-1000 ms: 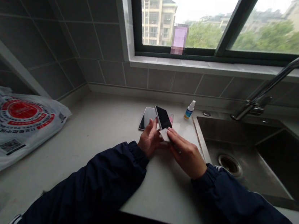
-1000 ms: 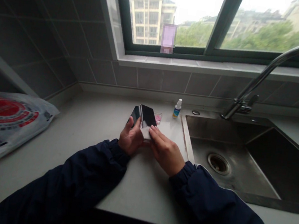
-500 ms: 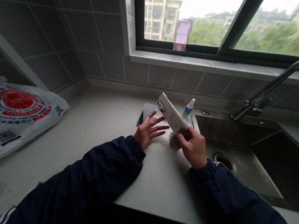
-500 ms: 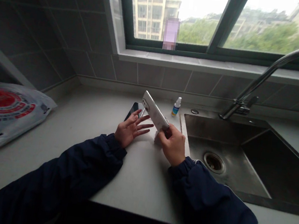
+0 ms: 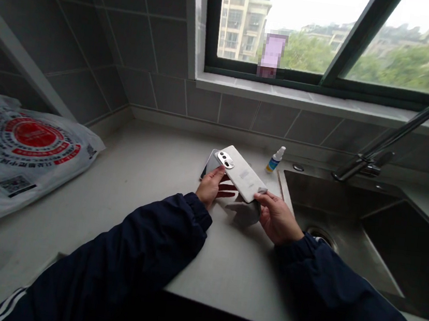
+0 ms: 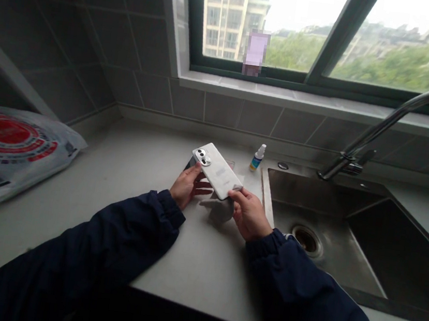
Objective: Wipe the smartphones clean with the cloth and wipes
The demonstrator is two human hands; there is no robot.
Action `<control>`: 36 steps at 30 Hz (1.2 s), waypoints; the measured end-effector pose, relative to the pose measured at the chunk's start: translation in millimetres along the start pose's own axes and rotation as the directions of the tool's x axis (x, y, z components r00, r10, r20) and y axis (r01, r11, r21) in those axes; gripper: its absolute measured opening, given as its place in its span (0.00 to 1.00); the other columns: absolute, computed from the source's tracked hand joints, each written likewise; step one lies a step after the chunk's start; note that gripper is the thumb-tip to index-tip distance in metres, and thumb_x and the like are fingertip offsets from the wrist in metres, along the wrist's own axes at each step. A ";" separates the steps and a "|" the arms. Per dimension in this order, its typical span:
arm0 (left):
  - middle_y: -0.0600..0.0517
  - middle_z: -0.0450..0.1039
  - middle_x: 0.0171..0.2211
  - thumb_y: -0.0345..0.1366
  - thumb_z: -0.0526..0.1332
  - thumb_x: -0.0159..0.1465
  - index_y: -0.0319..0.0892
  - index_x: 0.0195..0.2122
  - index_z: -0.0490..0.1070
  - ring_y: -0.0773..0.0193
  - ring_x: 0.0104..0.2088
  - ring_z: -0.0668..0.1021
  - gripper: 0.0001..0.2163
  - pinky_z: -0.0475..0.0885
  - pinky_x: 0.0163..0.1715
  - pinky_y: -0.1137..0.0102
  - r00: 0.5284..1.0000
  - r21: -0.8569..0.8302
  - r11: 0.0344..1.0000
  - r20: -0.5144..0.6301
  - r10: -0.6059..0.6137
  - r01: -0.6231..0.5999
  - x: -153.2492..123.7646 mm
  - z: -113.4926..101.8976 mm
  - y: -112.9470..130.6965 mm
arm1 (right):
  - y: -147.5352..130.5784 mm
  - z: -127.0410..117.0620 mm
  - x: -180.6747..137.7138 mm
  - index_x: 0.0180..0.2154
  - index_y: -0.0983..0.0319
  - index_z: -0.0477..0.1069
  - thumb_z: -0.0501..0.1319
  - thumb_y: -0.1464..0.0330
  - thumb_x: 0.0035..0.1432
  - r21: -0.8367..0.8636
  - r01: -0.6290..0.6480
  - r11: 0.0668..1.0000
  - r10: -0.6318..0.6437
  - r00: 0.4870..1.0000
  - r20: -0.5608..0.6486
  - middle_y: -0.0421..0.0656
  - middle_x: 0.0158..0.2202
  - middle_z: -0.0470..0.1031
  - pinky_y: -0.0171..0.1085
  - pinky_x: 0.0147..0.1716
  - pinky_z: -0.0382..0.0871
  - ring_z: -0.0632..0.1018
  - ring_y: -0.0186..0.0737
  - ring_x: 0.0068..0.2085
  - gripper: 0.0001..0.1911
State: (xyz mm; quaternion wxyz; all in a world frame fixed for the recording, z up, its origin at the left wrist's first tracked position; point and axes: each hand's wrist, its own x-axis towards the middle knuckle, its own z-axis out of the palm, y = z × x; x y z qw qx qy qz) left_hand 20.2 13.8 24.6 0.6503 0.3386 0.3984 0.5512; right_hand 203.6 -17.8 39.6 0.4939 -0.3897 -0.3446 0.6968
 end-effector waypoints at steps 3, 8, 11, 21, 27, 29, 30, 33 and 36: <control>0.43 0.79 0.46 0.56 0.53 0.70 0.43 0.49 0.73 0.58 0.34 0.82 0.22 0.76 0.33 0.64 0.999 -0.125 0.991 0.011 -0.045 0.046 -0.8 3.5 -2.8 | -0.1 1.7 -2.0 0.42 0.64 0.79 0.68 0.74 0.52 0.025 -0.047 0.999 0.047 0.998 0.032 0.45 0.39 0.84 0.29 0.34 0.80 0.84 0.36 0.33 0.13; 0.40 0.77 0.53 0.59 0.40 0.71 0.42 0.57 0.72 0.51 0.45 0.81 0.32 0.75 0.44 0.58 0.985 -0.246 0.961 0.149 -0.092 0.127 -2.2 5.4 -5.7 | 5.0 -0.5 -4.8 0.41 0.65 0.79 0.68 0.74 0.54 0.007 -0.171 0.985 0.168 0.975 0.142 0.45 0.36 0.84 0.28 0.34 0.80 0.84 0.35 0.32 0.10; 0.38 0.73 0.59 0.62 0.40 0.70 0.41 0.60 0.70 0.45 0.53 0.79 0.35 0.71 0.53 0.52 0.951 -0.289 0.948 0.308 -0.038 0.131 -4.5 4.4 -6.7 | 7.0 -0.8 -6.2 0.41 0.66 0.79 0.69 0.74 0.55 0.002 -0.226 0.974 0.222 0.960 0.170 0.45 0.37 0.84 0.28 0.35 0.79 0.84 0.34 0.33 0.10; 0.34 0.78 0.48 0.62 0.35 0.69 0.33 0.62 0.67 0.46 0.37 0.83 0.40 0.75 0.46 0.48 0.971 -0.334 0.926 0.214 -0.108 0.176 -6.7 6.4 7.5 | 4.2 2.1 -9.9 0.39 0.66 0.78 0.71 0.74 0.53 -0.099 -0.347 0.932 0.359 0.922 0.144 0.43 0.30 0.83 0.28 0.26 0.77 0.81 0.32 0.26 0.09; 0.36 0.80 0.42 0.64 0.36 0.68 0.32 0.57 0.72 0.51 0.32 0.82 0.42 0.77 0.39 0.53 0.989 -0.276 0.956 0.128 -0.069 0.102 -3.7 2.6 13.0 | 0.1 -7.8 -0.4 0.38 0.64 0.78 0.68 0.71 0.57 -0.097 -0.107 0.990 0.106 0.994 -0.018 0.47 0.36 0.84 0.34 0.30 0.80 0.83 0.39 0.33 0.06; 0.36 0.80 0.42 0.65 0.36 0.67 0.31 0.56 0.72 0.51 0.31 0.81 0.43 0.77 0.39 0.54 0.988 -0.272 0.955 0.127 -0.087 0.119 -4.1 2.0 13.8 | -3.1 -12.3 4.1 0.40 0.64 0.78 0.68 0.69 0.57 -0.107 -0.016 0.994 0.003 0.992 -0.125 0.48 0.38 0.84 0.37 0.31 0.81 0.84 0.41 0.34 0.08; 0.36 0.80 0.42 0.65 0.36 0.67 0.31 0.57 0.72 0.51 0.31 0.81 0.43 0.77 0.38 0.55 0.985 -0.269 0.953 0.136 -0.106 0.139 -4.5 1.8 13.9 | -5.2 -14.2 6.1 0.41 0.63 0.78 0.68 0.67 0.57 -0.112 0.020 0.993 -0.040 0.983 -0.179 0.48 0.39 0.84 0.38 0.31 0.80 0.83 0.42 0.34 0.09; 0.35 0.80 0.41 0.64 0.35 0.67 0.31 0.60 0.68 0.50 0.31 0.81 0.43 0.76 0.35 0.55 0.956 -0.259 0.936 0.232 -0.180 0.240 -6.9 2.0 11.5 | -12.7 -16.7 9.0 0.42 0.59 0.79 0.69 0.62 0.56 -0.141 0.199 0.970 -0.233 0.927 -0.294 0.44 0.41 0.83 0.40 0.37 0.81 0.83 0.42 0.38 0.12; 0.35 0.79 0.40 0.61 0.33 0.68 0.32 0.63 0.64 0.47 0.31 0.82 0.42 0.75 0.35 0.52 0.867 -0.196 0.889 0.383 -0.318 0.413 -11.7 4.6 4.7 | -17.6 -14.2 4.7 0.46 0.56 0.79 0.66 0.59 0.60 -0.310 0.465 0.829 -0.548 0.786 -0.287 0.42 0.46 0.82 0.43 0.49 0.78 0.82 0.44 0.49 0.14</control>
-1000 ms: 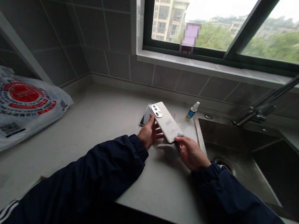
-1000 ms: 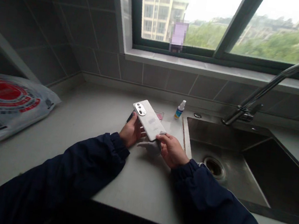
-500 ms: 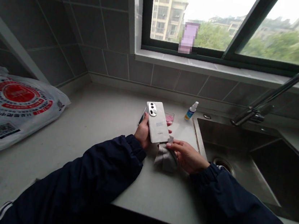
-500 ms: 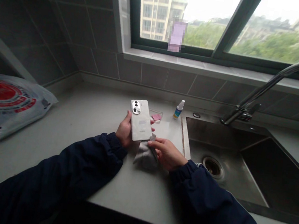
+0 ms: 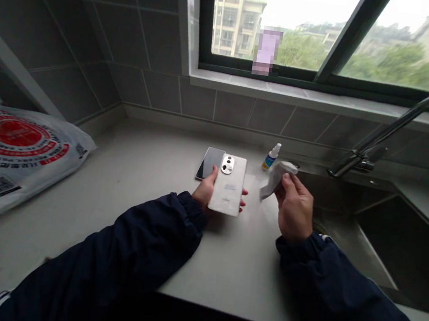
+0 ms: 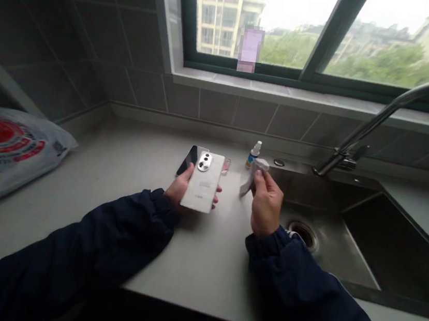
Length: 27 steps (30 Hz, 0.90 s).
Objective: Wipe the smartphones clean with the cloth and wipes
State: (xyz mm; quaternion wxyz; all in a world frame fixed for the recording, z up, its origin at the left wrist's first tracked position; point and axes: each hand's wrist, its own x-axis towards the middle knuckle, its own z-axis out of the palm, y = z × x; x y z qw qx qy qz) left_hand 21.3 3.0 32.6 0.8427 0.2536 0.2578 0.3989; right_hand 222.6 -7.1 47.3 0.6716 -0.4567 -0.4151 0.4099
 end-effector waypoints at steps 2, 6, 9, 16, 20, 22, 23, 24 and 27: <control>0.35 0.79 0.39 0.62 0.31 0.68 0.32 0.62 0.65 0.45 0.30 0.82 0.43 0.75 0.35 0.51 0.988 0.018 0.991 0.073 -0.136 0.135 -0.7 2.1 -7.8 | -3.5 0.7 -6.6 0.52 0.54 0.78 0.63 0.58 0.65 -0.163 0.208 0.964 -0.198 0.977 0.077 0.42 0.52 0.81 0.49 0.56 0.74 0.78 0.49 0.56 0.16; 0.36 0.80 0.38 0.66 0.32 0.66 0.35 0.61 0.68 0.43 0.33 0.83 0.44 0.76 0.37 0.50 0.961 0.041 0.979 0.188 -0.202 0.197 -0.3 5.1 -20.4 | -2.8 2.5 -23.9 0.63 0.53 0.70 0.58 0.61 0.69 -0.278 0.584 0.763 -0.308 0.706 0.637 0.42 0.69 0.65 0.56 0.70 0.52 0.62 0.52 0.71 0.22; 0.38 0.80 0.40 0.67 0.34 0.66 0.39 0.62 0.68 0.47 0.36 0.83 0.43 0.77 0.40 0.52 0.986 -0.046 0.995 0.144 -0.078 0.085 2.2 3.7 -22.6 | 1.4 2.7 -30.6 0.64 0.54 0.67 0.56 0.65 0.70 -0.232 0.717 0.657 -0.280 0.519 0.808 0.45 0.68 0.66 0.59 0.70 0.53 0.63 0.51 0.70 0.23; 0.35 0.80 0.43 0.66 0.36 0.67 0.35 0.59 0.71 0.47 0.43 0.83 0.43 0.76 0.48 0.52 0.997 -0.118 0.993 0.080 -0.017 0.026 5.5 5.9 -17.8 | 5.9 2.8 -30.1 0.61 0.57 0.72 0.57 0.69 0.69 -0.290 0.789 0.542 -0.278 0.493 0.824 0.47 0.64 0.71 0.57 0.67 0.62 0.66 0.50 0.69 0.20; 0.34 0.79 0.46 0.60 0.38 0.71 0.32 0.58 0.72 0.50 0.48 0.82 0.38 0.74 0.54 0.59 0.998 -0.118 0.991 -0.031 0.063 -0.066 3.7 14.2 -18.8 | 5.3 4.1 -30.1 0.66 0.58 0.66 0.60 0.67 0.68 -0.270 0.826 0.495 -0.226 0.422 0.878 0.48 0.67 0.65 0.60 0.68 0.59 0.60 0.52 0.71 0.26; 0.34 0.79 0.45 0.60 0.38 0.71 0.31 0.56 0.73 0.50 0.47 0.82 0.38 0.74 0.54 0.59 0.997 -0.111 0.992 -0.047 0.063 -0.068 3.1 15.0 -19.2 | 3.9 4.5 -30.7 0.66 0.57 0.65 0.60 0.67 0.67 -0.244 0.834 0.495 -0.216 0.390 0.895 0.48 0.68 0.65 0.60 0.69 0.58 0.59 0.52 0.71 0.27; 0.34 0.79 0.44 0.61 0.37 0.70 0.31 0.55 0.73 0.49 0.46 0.82 0.39 0.74 0.53 0.57 0.998 -0.108 0.993 -0.040 0.049 -0.053 2.8 14.5 -19.2 | 2.9 4.5 -31.1 0.66 0.57 0.66 0.61 0.67 0.67 -0.229 0.834 0.502 -0.214 0.376 0.901 0.48 0.67 0.66 0.61 0.68 0.57 0.60 0.52 0.71 0.27; 0.34 0.80 0.43 0.62 0.37 0.70 0.30 0.54 0.73 0.48 0.44 0.83 0.40 0.75 0.51 0.55 0.999 -0.105 0.994 -0.030 0.029 -0.032 2.6 13.5 -19.0 | 1.8 4.6 -31.7 0.65 0.57 0.67 0.61 0.68 0.66 -0.213 0.831 0.514 -0.213 0.365 0.906 0.48 0.66 0.67 0.61 0.68 0.58 0.61 0.52 0.71 0.26; 0.35 0.80 0.38 0.65 0.36 0.67 0.31 0.53 0.73 0.46 0.39 0.83 0.43 0.76 0.46 0.51 1.000 -0.095 0.995 -0.002 -0.014 0.014 1.4 9.6 -17.1 | -2.4 4.9 -34.5 0.61 0.55 0.72 0.63 0.69 0.64 -0.161 0.797 0.582 -0.219 0.343 0.913 0.46 0.63 0.73 0.59 0.68 0.59 0.65 0.52 0.69 0.24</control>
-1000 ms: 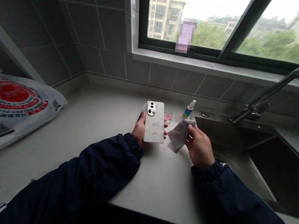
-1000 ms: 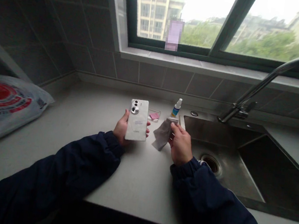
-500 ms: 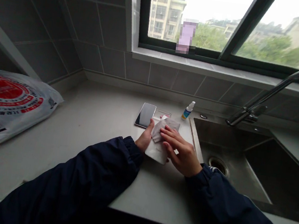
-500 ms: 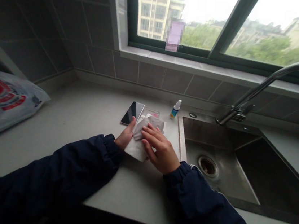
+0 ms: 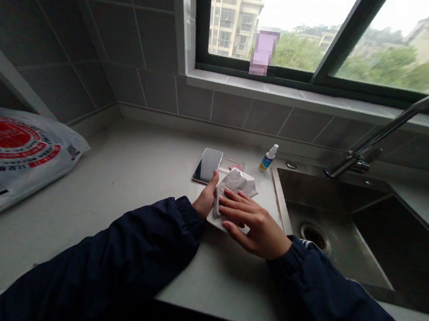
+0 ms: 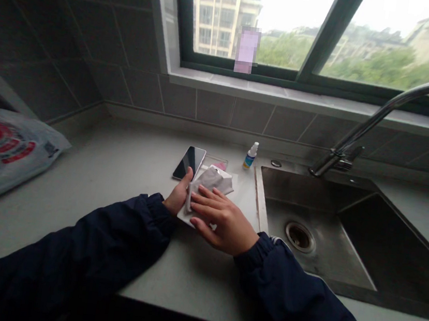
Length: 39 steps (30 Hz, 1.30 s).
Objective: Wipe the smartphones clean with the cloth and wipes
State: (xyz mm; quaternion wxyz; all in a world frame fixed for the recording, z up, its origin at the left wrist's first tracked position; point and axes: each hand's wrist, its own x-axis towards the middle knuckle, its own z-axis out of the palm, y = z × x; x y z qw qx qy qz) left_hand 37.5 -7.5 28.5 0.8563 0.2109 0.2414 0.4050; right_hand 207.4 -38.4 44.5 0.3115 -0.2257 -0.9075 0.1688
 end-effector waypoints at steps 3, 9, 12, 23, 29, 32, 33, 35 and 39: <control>0.37 0.79 0.34 0.67 0.38 0.66 0.31 0.53 0.73 0.49 0.37 0.82 0.43 0.76 0.45 0.56 1.000 -0.020 1.000 0.006 -0.009 0.009 -1.1 -3.0 2.7 | -6.2 -1.9 0.8 0.55 0.53 0.77 0.63 0.70 0.63 0.122 -0.011 0.992 0.011 1.000 -0.005 0.45 0.57 0.78 0.58 0.67 0.61 0.72 0.51 0.65 0.18; 0.39 0.79 0.31 0.69 0.41 0.65 0.33 0.48 0.76 0.52 0.31 0.81 0.42 0.76 0.40 0.59 0.999 -0.020 1.000 -0.048 -0.025 0.024 1.1 -9.1 3.7 | -19.0 -4.6 2.8 0.48 0.56 0.80 0.62 0.70 0.63 0.274 -0.029 0.961 0.035 0.999 -0.018 0.46 0.48 0.84 0.55 0.64 0.65 0.79 0.48 0.58 0.13; 0.39 0.79 0.30 0.69 0.42 0.64 0.33 0.45 0.77 0.53 0.31 0.81 0.42 0.76 0.39 0.61 0.999 -0.011 1.000 -0.037 -0.028 0.027 1.8 -12.5 3.0 | -20.4 -2.4 2.5 0.51 0.57 0.79 0.62 0.71 0.64 0.266 -0.002 0.964 0.015 0.999 -0.047 0.47 0.52 0.82 0.52 0.63 0.69 0.79 0.46 0.58 0.15; 0.36 0.80 0.45 0.62 0.35 0.70 0.29 0.60 0.67 0.53 0.45 0.83 0.41 0.71 0.55 0.60 1.000 -0.106 0.994 0.020 -0.006 0.008 0.5 1.1 2.4 | -0.4 3.2 0.7 0.71 0.56 0.53 0.58 0.59 0.69 -0.247 -0.083 0.965 0.101 0.993 0.060 0.49 0.71 0.58 0.65 0.70 0.45 0.55 0.55 0.73 0.33; 0.38 0.78 0.53 0.57 0.35 0.72 0.36 0.71 0.55 0.50 0.50 0.82 0.36 0.70 0.55 0.58 0.988 -0.029 0.999 0.149 -0.038 0.043 -0.1 -3.5 -0.5 | 7.3 -1.1 0.8 0.72 0.58 0.53 0.52 0.56 0.72 -0.346 -0.275 0.897 0.250 0.961 -0.116 0.51 0.72 0.54 0.66 0.68 0.50 0.53 0.55 0.73 0.32; 0.37 0.77 0.54 0.59 0.35 0.71 0.37 0.72 0.52 0.47 0.50 0.81 0.38 0.69 0.56 0.56 0.979 0.015 0.992 0.163 -0.123 0.122 -0.4 -6.8 -0.6 | 8.8 -2.1 1.2 0.72 0.61 0.52 0.50 0.55 0.73 -0.374 -0.322 0.869 0.295 0.947 -0.130 0.51 0.73 0.52 0.66 0.68 0.51 0.52 0.55 0.74 0.33; 0.37 0.77 0.54 0.59 0.35 0.71 0.36 0.72 0.52 0.46 0.52 0.81 0.38 0.68 0.58 0.56 0.980 0.003 0.992 0.156 -0.124 0.125 0.0 -6.3 -0.9 | 8.9 -2.2 1.1 0.71 0.62 0.52 0.49 0.54 0.73 -0.378 -0.326 0.867 0.303 0.945 -0.122 0.52 0.73 0.51 0.66 0.68 0.51 0.51 0.56 0.74 0.33; 0.37 0.76 0.55 0.58 0.35 0.72 0.35 0.72 0.51 0.48 0.55 0.79 0.37 0.65 0.61 0.57 0.987 -0.058 0.994 0.140 -0.081 0.090 1.6 -3.7 -1.9 | 8.3 -2.2 0.9 0.71 0.64 0.53 0.50 0.54 0.72 -0.369 -0.308 0.877 0.297 0.951 -0.088 0.53 0.73 0.52 0.66 0.68 0.51 0.51 0.56 0.74 0.34; 0.35 0.77 0.53 0.56 0.37 0.73 0.29 0.70 0.55 0.52 0.55 0.79 0.37 0.63 0.63 0.60 0.997 -0.162 0.985 0.042 0.070 -0.063 3.6 0.1 -0.5 | 3.3 -2.1 0.6 0.70 0.60 0.56 0.53 0.55 0.71 -0.286 -0.179 0.941 0.201 0.978 0.049 0.51 0.71 0.57 0.65 0.68 0.50 0.54 0.56 0.73 0.32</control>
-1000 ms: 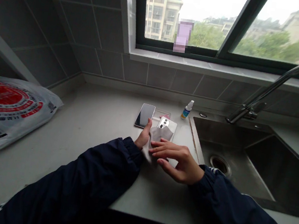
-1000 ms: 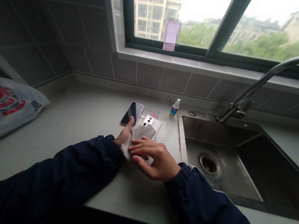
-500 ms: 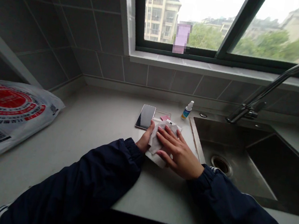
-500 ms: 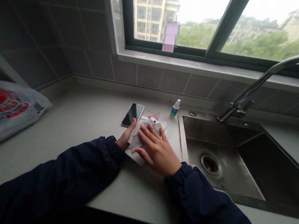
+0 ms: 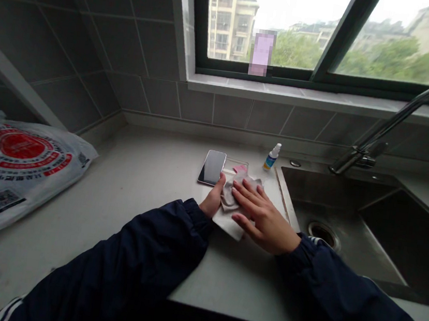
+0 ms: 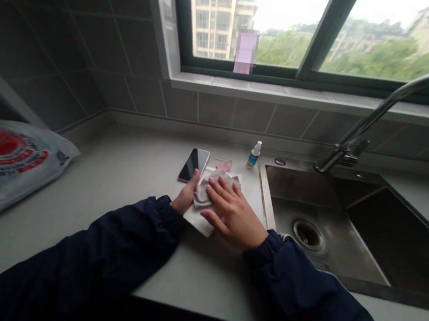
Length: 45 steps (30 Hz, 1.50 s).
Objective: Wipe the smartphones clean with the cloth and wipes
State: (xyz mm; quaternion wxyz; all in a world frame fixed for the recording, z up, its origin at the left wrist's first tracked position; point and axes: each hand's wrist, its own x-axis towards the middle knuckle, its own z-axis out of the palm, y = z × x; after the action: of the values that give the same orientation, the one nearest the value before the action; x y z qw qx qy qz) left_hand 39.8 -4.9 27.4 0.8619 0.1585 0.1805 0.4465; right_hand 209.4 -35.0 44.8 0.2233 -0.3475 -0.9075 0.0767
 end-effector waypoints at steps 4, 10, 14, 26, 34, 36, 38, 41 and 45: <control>0.30 0.78 0.49 0.63 0.37 0.69 0.25 0.65 0.62 0.45 0.53 0.80 0.44 0.66 0.61 0.54 0.994 -0.022 0.993 0.002 -0.113 0.113 -3.8 -0.3 7.2 | -4.7 -1.4 -0.5 0.70 0.59 0.57 0.55 0.57 0.71 0.088 0.107 0.990 -0.111 0.993 0.035 0.49 0.70 0.61 0.63 0.69 0.50 0.58 0.53 0.72 0.31; 0.32 0.78 0.48 0.61 0.40 0.70 0.26 0.66 0.61 0.47 0.50 0.81 0.41 0.67 0.60 0.55 0.996 -0.039 0.995 0.023 -0.092 0.093 2.2 -8.7 8.1 | -0.7 1.5 0.8 0.70 0.55 0.57 0.54 0.58 0.72 0.044 0.021 0.999 -0.021 1.000 0.000 0.47 0.70 0.61 0.64 0.69 0.50 0.59 0.53 0.72 0.29; 0.35 0.80 0.46 0.62 0.36 0.69 0.34 0.68 0.60 0.45 0.40 0.84 0.41 0.72 0.52 0.47 0.974 0.093 0.982 0.141 -0.176 0.164 4.5 -17.8 9.9 | 7.8 4.4 1.2 0.70 0.57 0.57 0.50 0.56 0.72 0.003 -0.131 0.991 0.131 0.989 -0.062 0.50 0.71 0.57 0.66 0.68 0.51 0.56 0.55 0.72 0.30; 0.35 0.79 0.48 0.59 0.37 0.71 0.33 0.68 0.62 0.47 0.45 0.84 0.38 0.71 0.56 0.53 0.984 0.078 0.985 0.080 -0.161 0.155 3.6 -11.9 7.7 | 11.0 7.9 1.2 0.69 0.61 0.59 0.49 0.51 0.72 0.084 -0.167 0.982 0.172 0.984 -0.051 0.52 0.71 0.56 0.67 0.68 0.47 0.54 0.56 0.73 0.32; 0.32 0.77 0.52 0.56 0.42 0.73 0.25 0.68 0.58 0.50 0.54 0.80 0.37 0.64 0.63 0.60 0.997 0.038 0.996 0.000 -0.076 0.076 1.7 0.0 0.9 | 6.2 6.0 0.6 0.69 0.61 0.60 0.54 0.56 0.71 0.136 -0.003 0.991 0.005 1.000 -0.012 0.51 0.70 0.59 0.64 0.69 0.50 0.56 0.56 0.73 0.30; 0.32 0.75 0.54 0.57 0.41 0.73 0.26 0.69 0.57 0.48 0.55 0.79 0.38 0.64 0.63 0.58 0.997 0.071 0.994 -0.006 -0.077 0.077 -0.5 3.1 1.5 | 7.6 7.1 0.9 0.68 0.61 0.61 0.54 0.57 0.71 0.117 -0.044 0.992 0.048 0.998 -0.034 0.51 0.70 0.59 0.64 0.69 0.51 0.56 0.56 0.72 0.29; 0.34 0.76 0.54 0.55 0.42 0.73 0.29 0.70 0.55 0.50 0.54 0.80 0.35 0.65 0.62 0.58 0.996 0.086 0.993 -0.046 -0.079 0.083 -2.5 6.4 2.7 | 9.3 8.1 1.2 0.67 0.61 0.63 0.53 0.57 0.71 0.094 -0.087 0.992 0.093 0.993 -0.068 0.51 0.71 0.58 0.63 0.69 0.52 0.56 0.55 0.72 0.29; 0.37 0.78 0.52 0.52 0.43 0.74 0.34 0.71 0.53 0.50 0.51 0.82 0.32 0.69 0.59 0.57 0.991 0.074 0.990 -0.068 -0.116 0.121 -4.2 8.8 5.0 | 11.6 9.4 1.4 0.67 0.60 0.63 0.53 0.57 0.71 0.087 -0.121 0.989 0.129 0.986 -0.102 0.50 0.71 0.59 0.62 0.69 0.53 0.57 0.54 0.72 0.28; 0.36 0.78 0.52 0.54 0.41 0.73 0.34 0.72 0.52 0.49 0.47 0.83 0.34 0.72 0.55 0.55 0.986 0.063 0.984 -0.008 -0.164 0.165 -4.3 6.6 6.4 | 13.8 11.9 0.8 0.68 0.58 0.62 0.53 0.56 0.71 0.096 -0.127 0.987 0.138 0.985 -0.107 0.49 0.71 0.59 0.62 0.69 0.54 0.57 0.54 0.72 0.28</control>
State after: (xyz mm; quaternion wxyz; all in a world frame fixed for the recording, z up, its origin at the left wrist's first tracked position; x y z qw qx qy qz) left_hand 36.0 -5.7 36.8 0.8902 0.1697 0.2080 0.3681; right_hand 211.6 -23.9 30.5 0.2843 -0.4006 -0.8638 0.1118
